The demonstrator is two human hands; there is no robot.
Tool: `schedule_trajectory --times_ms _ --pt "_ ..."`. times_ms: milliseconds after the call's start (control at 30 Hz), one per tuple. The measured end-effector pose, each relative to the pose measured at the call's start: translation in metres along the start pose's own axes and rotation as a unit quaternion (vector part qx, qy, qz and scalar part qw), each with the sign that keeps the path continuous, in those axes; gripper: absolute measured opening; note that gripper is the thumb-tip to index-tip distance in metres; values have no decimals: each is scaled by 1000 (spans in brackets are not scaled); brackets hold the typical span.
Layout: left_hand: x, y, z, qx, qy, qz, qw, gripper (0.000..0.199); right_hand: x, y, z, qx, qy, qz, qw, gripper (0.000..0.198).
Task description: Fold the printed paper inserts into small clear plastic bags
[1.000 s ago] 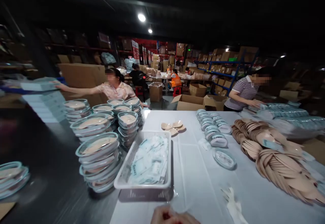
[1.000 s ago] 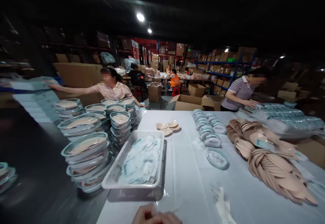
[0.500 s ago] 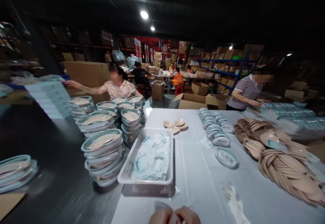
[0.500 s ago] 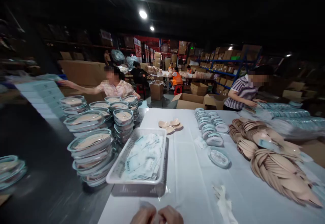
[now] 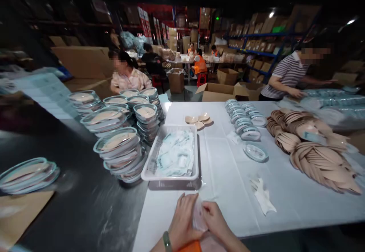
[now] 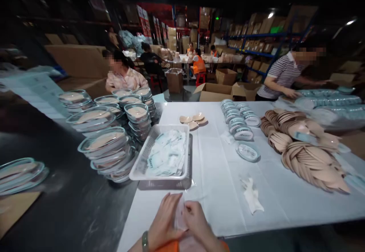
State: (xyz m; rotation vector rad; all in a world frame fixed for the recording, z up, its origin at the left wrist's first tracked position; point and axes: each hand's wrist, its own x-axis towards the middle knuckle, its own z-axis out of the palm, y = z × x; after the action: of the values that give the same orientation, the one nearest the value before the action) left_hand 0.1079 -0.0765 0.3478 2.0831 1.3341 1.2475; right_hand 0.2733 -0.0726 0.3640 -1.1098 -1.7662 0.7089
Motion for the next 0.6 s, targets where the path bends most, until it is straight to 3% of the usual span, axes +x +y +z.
schedule_trajectory --times_ms 67,133,167,200,233,300,367,467,533,600 --pt "-4 -8 -6 -19 5 -15 1000 59 7 1 -6 61 -57 66 994 55" --pt "-3 -9 -14 -38 16 -27 999 63 25 10 -16 93 -54 137 985 59" --pt "-1 -8 -18 -47 22 -35 998 65 38 16 -21 30 20 140 989 54" --pt "0 -5 -22 -53 28 -47 997 67 54 24 -25 -101 84 65 989 50" --pt "2 -1 -24 -54 29 -66 996 69 71 31 -27 -195 127 59 971 47" --pt "3 9 -27 -45 13 -114 992 70 106 43 -26 -276 141 55 949 64" --pt "3 17 -27 -43 -13 -147 988 69 133 48 -22 -307 154 74 936 64" --pt "2 23 -30 -62 -17 -150 987 72 148 46 -23 -262 152 126 945 44" --pt "3 22 -35 -95 -13 -158 983 80 139 43 -33 -185 127 149 963 30" --pt "6 19 -40 -149 -24 -161 975 94 118 36 -49 -77 92 129 984 27"
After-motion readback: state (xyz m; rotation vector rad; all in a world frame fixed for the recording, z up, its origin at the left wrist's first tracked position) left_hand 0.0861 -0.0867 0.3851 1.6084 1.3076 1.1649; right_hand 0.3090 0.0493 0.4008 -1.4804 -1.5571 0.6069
